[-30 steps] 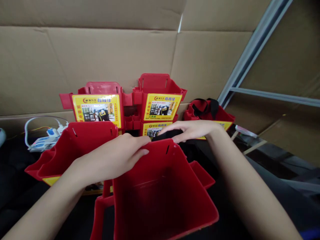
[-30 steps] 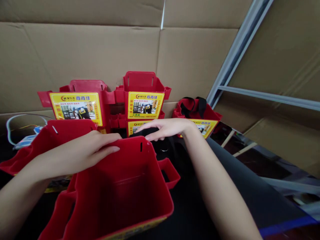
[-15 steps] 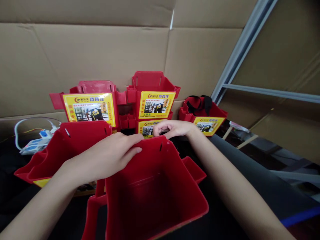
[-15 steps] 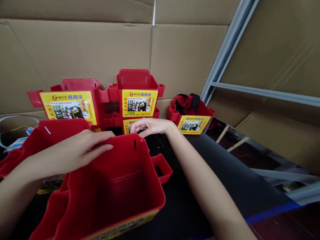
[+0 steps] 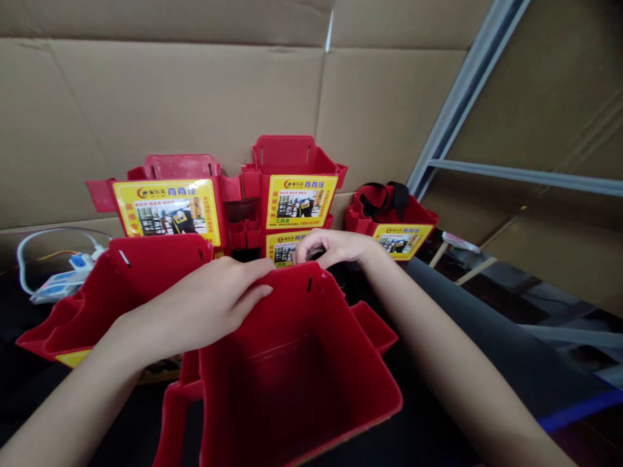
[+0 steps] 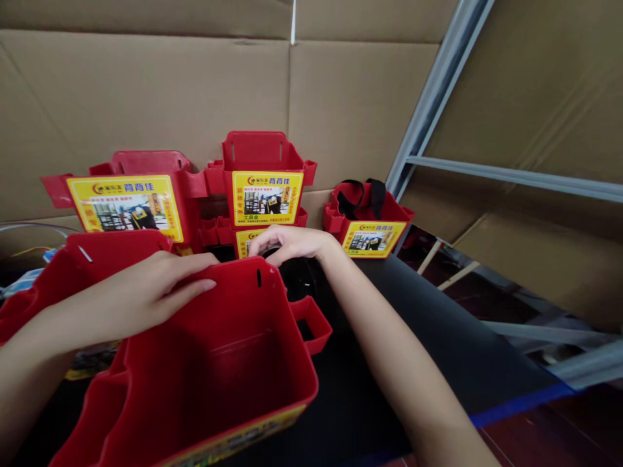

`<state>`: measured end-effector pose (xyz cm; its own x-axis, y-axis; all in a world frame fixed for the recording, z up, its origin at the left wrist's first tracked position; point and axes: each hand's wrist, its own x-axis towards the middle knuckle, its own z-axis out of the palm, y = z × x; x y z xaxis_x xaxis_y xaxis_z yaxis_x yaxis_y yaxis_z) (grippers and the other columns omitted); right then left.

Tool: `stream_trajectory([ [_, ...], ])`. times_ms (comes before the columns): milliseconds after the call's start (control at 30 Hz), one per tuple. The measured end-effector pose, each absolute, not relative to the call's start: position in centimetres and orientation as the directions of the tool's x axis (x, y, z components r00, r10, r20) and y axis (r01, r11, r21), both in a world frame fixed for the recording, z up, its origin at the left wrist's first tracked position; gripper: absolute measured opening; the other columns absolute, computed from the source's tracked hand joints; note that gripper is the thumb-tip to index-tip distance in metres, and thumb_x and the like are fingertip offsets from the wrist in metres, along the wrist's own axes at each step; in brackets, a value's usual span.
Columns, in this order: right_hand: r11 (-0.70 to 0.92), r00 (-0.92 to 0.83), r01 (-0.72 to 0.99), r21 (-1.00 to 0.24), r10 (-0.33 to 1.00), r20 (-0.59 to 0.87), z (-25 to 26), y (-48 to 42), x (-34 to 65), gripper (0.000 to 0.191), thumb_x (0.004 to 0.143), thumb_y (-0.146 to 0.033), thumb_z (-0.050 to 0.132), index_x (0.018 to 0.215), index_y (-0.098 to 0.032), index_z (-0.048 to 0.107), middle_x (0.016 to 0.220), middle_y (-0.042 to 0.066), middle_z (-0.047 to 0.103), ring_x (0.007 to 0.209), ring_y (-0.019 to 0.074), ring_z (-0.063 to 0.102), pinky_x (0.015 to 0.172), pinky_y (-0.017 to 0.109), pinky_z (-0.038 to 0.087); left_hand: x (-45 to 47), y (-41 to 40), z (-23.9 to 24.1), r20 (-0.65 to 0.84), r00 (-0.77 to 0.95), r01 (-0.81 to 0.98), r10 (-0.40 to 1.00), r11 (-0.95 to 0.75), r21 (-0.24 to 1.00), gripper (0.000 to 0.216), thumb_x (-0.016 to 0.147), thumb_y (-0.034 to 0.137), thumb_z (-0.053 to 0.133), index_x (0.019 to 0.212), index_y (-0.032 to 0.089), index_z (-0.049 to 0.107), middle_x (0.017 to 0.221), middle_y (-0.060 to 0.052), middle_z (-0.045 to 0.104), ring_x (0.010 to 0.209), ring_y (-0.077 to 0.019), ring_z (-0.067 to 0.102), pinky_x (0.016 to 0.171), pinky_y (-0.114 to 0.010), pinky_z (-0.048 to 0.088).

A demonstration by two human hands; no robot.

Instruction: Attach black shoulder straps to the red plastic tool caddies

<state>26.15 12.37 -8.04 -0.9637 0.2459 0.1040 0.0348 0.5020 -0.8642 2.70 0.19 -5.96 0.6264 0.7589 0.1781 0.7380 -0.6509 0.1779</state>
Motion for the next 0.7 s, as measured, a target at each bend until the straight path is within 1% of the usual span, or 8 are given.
stream_trajectory([
  [167,0.488,-0.955,0.136,-0.862,0.297,0.017,-8.6,13.4,27.3,0.024,0.072,-0.030,0.065,0.085,-0.011,0.057,0.081,0.001,0.056,0.071,0.0071,0.051,0.064,0.020,0.040,2.5,0.2,-6.2,0.184,0.624,0.739,0.759,-0.650,0.176,0.024,0.090,0.033,0.034,0.102,0.024,0.052,0.086,-0.002,0.062,0.073,-0.0165,0.056,0.062,-0.029,0.040],
  [333,0.498,-0.947,0.108,-0.860,0.316,0.064,-8.9,13.6,27.3,0.022,0.075,-0.031,0.063,0.081,-0.012,0.053,0.077,-0.001,0.052,0.067,0.0055,0.046,0.062,0.019,0.038,2.5,0.1,-6.2,0.195,0.626,0.737,0.755,-0.654,0.169,0.024,0.090,0.033,0.033,0.104,0.024,0.051,0.087,-0.002,0.062,0.073,-0.0168,0.056,0.061,-0.028,0.039],
  [400,0.504,-0.947,0.089,-0.859,0.310,0.084,-8.8,13.3,26.9,0.022,0.075,-0.031,0.063,0.081,-0.012,0.054,0.077,-0.001,0.052,0.068,0.0061,0.047,0.063,0.019,0.038,2.6,0.1,-6.1,0.192,0.628,0.735,0.754,-0.656,0.170,0.024,0.090,0.033,0.033,0.101,0.024,0.051,0.086,-0.002,0.062,0.072,-0.0166,0.056,0.061,-0.028,0.039],
  [533,0.526,-0.956,0.050,-0.849,0.272,0.112,-8.2,12.3,26.0,0.023,0.071,-0.031,0.066,0.081,-0.011,0.058,0.080,0.002,0.056,0.075,0.0092,0.051,0.070,0.022,0.040,2.7,0.0,-6.0,0.188,0.631,0.731,0.753,-0.658,0.181,0.022,0.089,0.031,0.034,0.097,0.023,0.052,0.081,-0.001,0.061,0.070,-0.0160,0.055,0.062,-0.028,0.039],
  [633,0.504,-0.957,0.074,-0.860,0.278,0.081,-7.7,11.6,25.6,0.027,0.068,-0.034,0.069,0.076,-0.010,0.059,0.078,0.003,0.057,0.075,0.0101,0.051,0.071,0.023,0.042,2.7,0.1,-5.9,0.179,0.630,0.731,0.755,-0.655,0.192,0.020,0.089,0.030,0.034,0.095,0.024,0.052,0.079,0.000,0.060,0.069,-0.0157,0.055,0.063,-0.028,0.039],
  [700,0.478,-0.953,0.109,-0.872,0.300,0.045,-7.3,11.1,25.6,0.027,0.067,-0.033,0.069,0.078,-0.010,0.059,0.080,0.003,0.058,0.074,0.0095,0.052,0.070,0.022,0.043,2.7,0.2,-5.9,0.170,0.626,0.738,0.761,-0.648,0.187,0.021,0.089,0.031,0.033,0.095,0.024,0.052,0.079,0.000,0.060,0.069,-0.0158,0.055,0.063,-0.028,0.040],
])
